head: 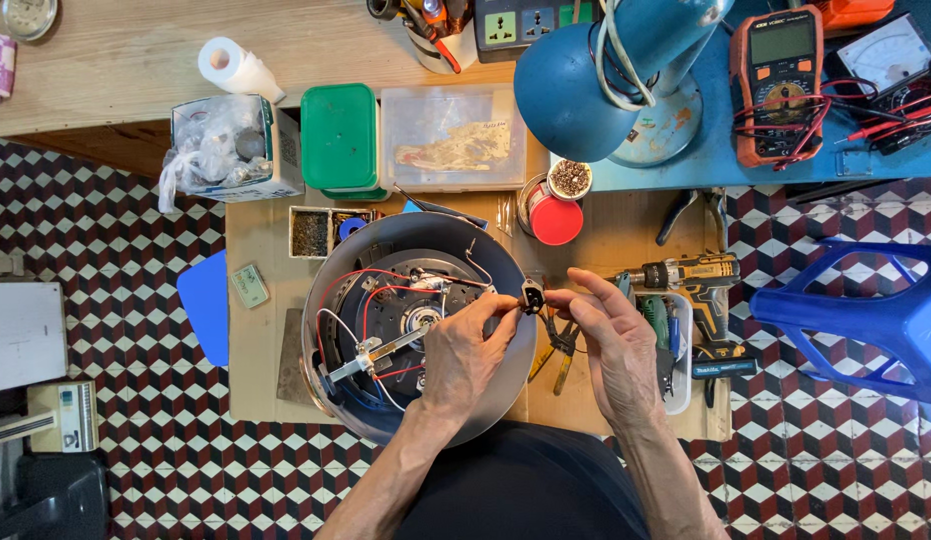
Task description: The person uses a cordless drill to remove screws from the base of a small appliance, then uses pliers to detach a wire connector. They remove the base cover, place it outside, and wipe the internal wiring with a tissue.
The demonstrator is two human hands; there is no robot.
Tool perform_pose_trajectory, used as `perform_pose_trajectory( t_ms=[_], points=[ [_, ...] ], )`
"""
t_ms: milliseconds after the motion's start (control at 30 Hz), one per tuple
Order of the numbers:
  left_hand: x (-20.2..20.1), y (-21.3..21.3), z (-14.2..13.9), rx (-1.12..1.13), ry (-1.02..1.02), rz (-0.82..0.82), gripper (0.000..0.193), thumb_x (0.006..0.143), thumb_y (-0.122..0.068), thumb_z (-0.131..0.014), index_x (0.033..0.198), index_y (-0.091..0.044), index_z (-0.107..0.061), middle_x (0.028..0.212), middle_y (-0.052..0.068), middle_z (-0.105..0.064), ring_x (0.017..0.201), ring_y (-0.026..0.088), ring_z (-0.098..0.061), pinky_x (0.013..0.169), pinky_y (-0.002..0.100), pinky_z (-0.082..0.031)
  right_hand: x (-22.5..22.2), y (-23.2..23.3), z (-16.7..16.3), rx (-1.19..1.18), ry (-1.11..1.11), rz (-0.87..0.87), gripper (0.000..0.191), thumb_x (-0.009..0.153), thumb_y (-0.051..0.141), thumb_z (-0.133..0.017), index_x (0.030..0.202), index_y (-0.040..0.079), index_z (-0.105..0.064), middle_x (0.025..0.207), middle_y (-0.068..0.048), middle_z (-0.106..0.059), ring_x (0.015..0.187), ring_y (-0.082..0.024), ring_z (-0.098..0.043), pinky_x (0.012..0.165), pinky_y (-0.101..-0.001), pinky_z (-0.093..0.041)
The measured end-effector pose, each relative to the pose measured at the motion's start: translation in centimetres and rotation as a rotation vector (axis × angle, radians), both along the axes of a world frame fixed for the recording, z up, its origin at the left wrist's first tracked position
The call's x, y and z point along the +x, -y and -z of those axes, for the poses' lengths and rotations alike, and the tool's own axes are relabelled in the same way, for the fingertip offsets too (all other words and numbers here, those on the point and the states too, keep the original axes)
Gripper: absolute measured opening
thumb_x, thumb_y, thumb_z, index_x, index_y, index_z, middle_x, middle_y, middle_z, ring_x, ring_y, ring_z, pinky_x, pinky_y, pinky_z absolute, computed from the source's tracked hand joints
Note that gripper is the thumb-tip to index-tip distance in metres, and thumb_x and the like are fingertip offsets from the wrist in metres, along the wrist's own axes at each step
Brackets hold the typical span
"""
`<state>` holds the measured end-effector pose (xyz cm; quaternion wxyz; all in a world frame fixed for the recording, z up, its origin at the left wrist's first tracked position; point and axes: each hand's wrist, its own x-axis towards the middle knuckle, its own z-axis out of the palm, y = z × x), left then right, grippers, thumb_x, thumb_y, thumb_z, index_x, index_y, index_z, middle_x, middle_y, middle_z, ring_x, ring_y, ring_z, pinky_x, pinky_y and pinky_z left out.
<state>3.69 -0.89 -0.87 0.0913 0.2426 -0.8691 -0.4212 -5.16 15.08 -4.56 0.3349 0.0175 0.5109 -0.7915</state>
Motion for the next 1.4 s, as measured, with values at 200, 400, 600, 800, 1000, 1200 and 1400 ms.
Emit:
perform_pose_trajectory(
  t_ms=[200,400,600,800,1000,1200,1400],
  points=[
    [0.0,0.2,-0.3,0.012,-0.032,-0.015,0.012,0.093,-0.022,-0.073,0.1,-0.012,-0.075,0.079,0.005,-0.077,0.063,0.02,-0.074,0.054,0.032,-0.055,-0.1,0.3,-0.2,-0.028,0.011,-0.013,0.045,0.096,0.011,-0.064,0.138,-0.002,-0.057,0.118,-0.019,-0.073,0.112,-0.021,-0.066,0.108,-0.0369,-0.049],
    [0.0,0.3,-0.2,0.051,0.024,-0.012,0.013,0.094,-0.023,-0.071,0.101,-0.013,-0.076,0.078,0.005,-0.077,0.062,0.018,-0.075,0.053,0.032,-0.056,-0.1,0.3,-0.1,-0.012,0.021,-0.016,0.045,0.096,0.011,-0.065,0.138,-0.003,-0.057,0.119,-0.019,-0.073,0.112,-0.021,-0.066,0.108,-0.037,-0.048],
    [0.0,0.7,0.0,0.19,0.209,-0.047,0.02,0.09,-0.028,-0.071,0.098,-0.011,-0.078,0.075,0.006,-0.078,0.064,0.016,-0.076,0.058,0.031,-0.057,0.0,0.9,0.5,0.067,-0.003,-0.027,0.044,0.096,0.012,-0.064,0.138,-0.002,-0.059,0.118,-0.018,-0.074,0.113,-0.021,-0.066,0.108,-0.0362,-0.048],
    [-0.2,1.3,-0.1,0.277,0.317,-0.055,0.023,0.086,-0.029,-0.071,0.094,-0.008,-0.078,0.078,0.004,-0.079,0.069,0.016,-0.076,0.066,0.03,-0.058,0.1,1.4,0.6,0.103,0.002,-0.065,0.044,0.097,0.013,-0.061,0.139,0.001,-0.058,0.12,-0.016,-0.074,0.115,-0.021,-0.068,0.107,-0.0362,-0.05],
    [-0.5,1.4,-0.4,0.334,0.369,-0.077,0.024,0.086,-0.029,-0.07,0.092,-0.007,-0.077,0.076,0.004,-0.079,0.07,0.014,-0.076,0.067,0.029,-0.059,0.0,1.5,0.8,0.113,0.0,-0.079,0.044,0.097,0.011,-0.062,0.14,0.0,-0.058,0.122,-0.016,-0.073,0.117,-0.021,-0.067,0.107,-0.0364,-0.05],
    [-0.6,1.3,-0.4,0.335,0.367,-0.078,0.024,0.086,-0.028,-0.07,0.092,-0.006,-0.077,0.075,0.004,-0.078,0.069,0.014,-0.076,0.066,0.029,-0.059,0.1,1.4,1.0,0.116,-0.007,-0.082,0.045,0.096,0.01,-0.063,0.139,0.001,-0.058,0.123,-0.016,-0.073,0.116,-0.022,-0.068,0.107,-0.0359,-0.05],
    [-0.6,1.3,-0.3,0.338,0.377,-0.076,0.024,0.087,-0.028,-0.07,0.093,-0.006,-0.077,0.076,0.004,-0.078,0.069,0.014,-0.076,0.066,0.029,-0.059,0.0,1.4,1.0,0.114,-0.011,-0.085,0.045,0.096,0.009,-0.062,0.14,0.001,-0.058,0.123,-0.017,-0.073,0.116,-0.022,-0.068,0.107,-0.0364,-0.051]
  ],
)
